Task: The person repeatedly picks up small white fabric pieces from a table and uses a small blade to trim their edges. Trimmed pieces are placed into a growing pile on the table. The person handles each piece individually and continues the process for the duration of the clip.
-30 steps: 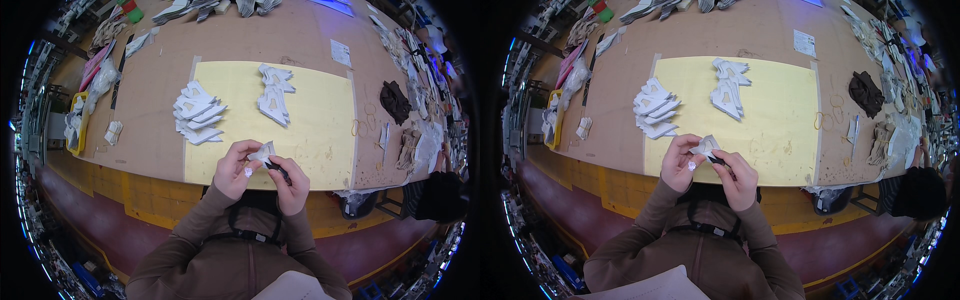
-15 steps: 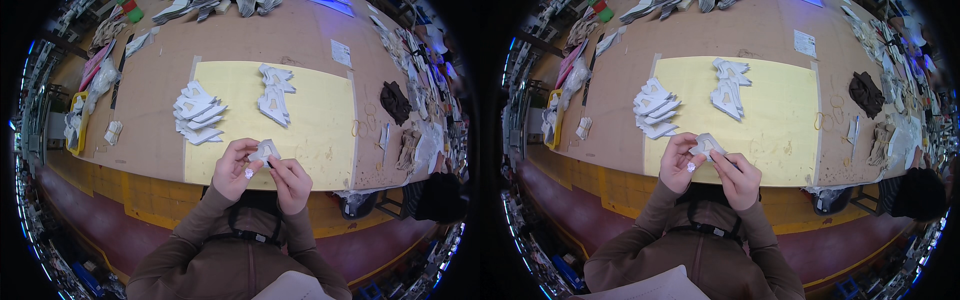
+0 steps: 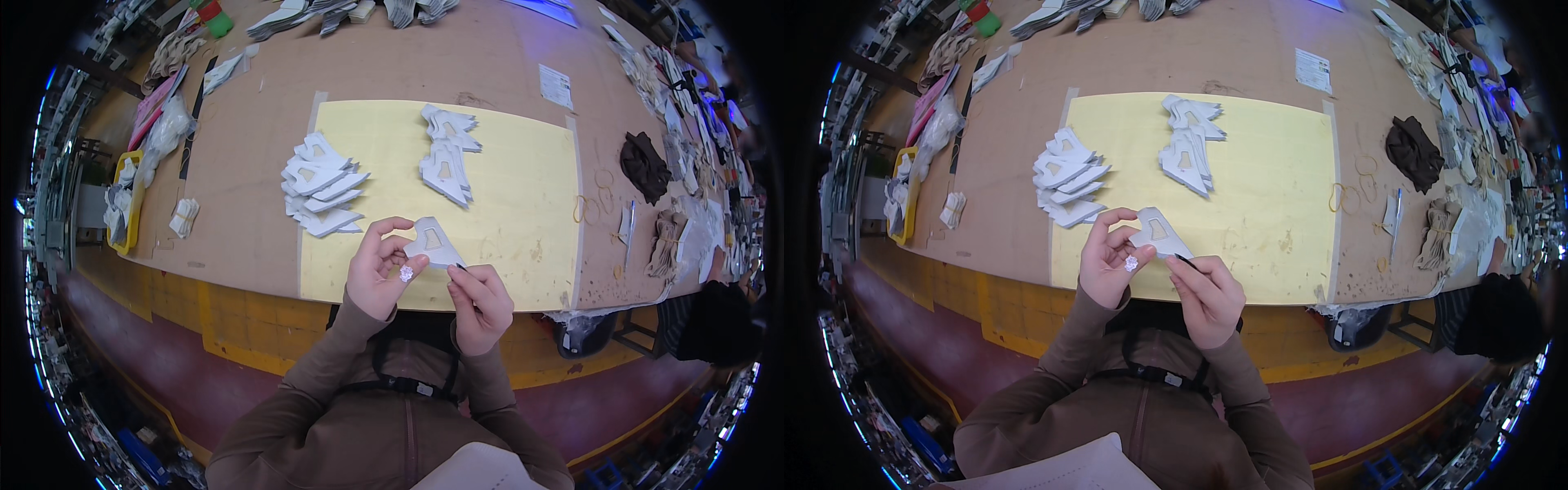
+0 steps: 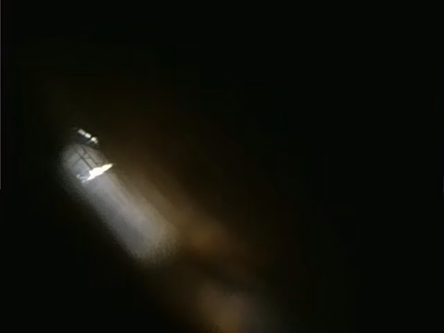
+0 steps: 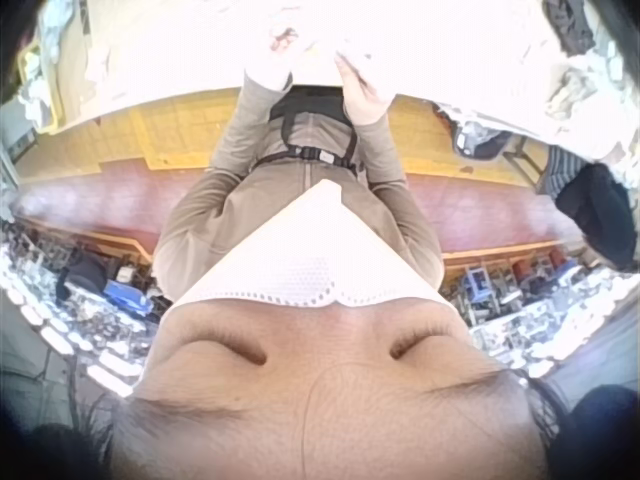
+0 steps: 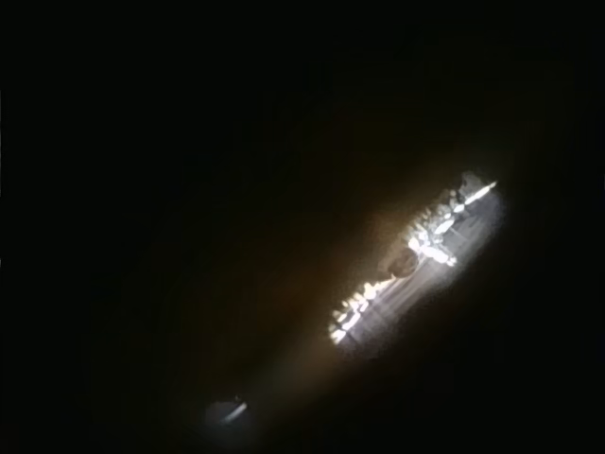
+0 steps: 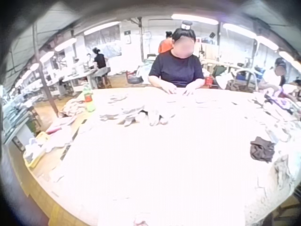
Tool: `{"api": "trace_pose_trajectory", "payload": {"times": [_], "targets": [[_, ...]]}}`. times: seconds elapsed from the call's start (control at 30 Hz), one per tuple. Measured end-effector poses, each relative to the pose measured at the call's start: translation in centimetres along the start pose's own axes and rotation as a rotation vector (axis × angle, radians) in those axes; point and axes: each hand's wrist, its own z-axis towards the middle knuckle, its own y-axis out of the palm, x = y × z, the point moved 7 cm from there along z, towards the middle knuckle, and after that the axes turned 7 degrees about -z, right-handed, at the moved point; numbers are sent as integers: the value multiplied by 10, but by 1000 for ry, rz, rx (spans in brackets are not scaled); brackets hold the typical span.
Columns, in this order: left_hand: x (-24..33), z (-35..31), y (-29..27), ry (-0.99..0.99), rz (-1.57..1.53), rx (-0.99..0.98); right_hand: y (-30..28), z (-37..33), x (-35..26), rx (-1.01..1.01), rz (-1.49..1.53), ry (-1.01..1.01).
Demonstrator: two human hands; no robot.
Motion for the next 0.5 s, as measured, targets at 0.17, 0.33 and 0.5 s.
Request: {"api": "trace_pose_trajectory", "payload": {"times": [0.17, 0.33, 0.5], "targets": [[-3, 0, -1, 16, 190, -43, 16, -2, -2, -154, 12, 55], [8, 1, -6, 138, 442, 24, 35, -3, 4, -353, -105, 48], [35, 13, -61, 304, 602, 317, 35, -4, 2, -491, -207, 35]]}}
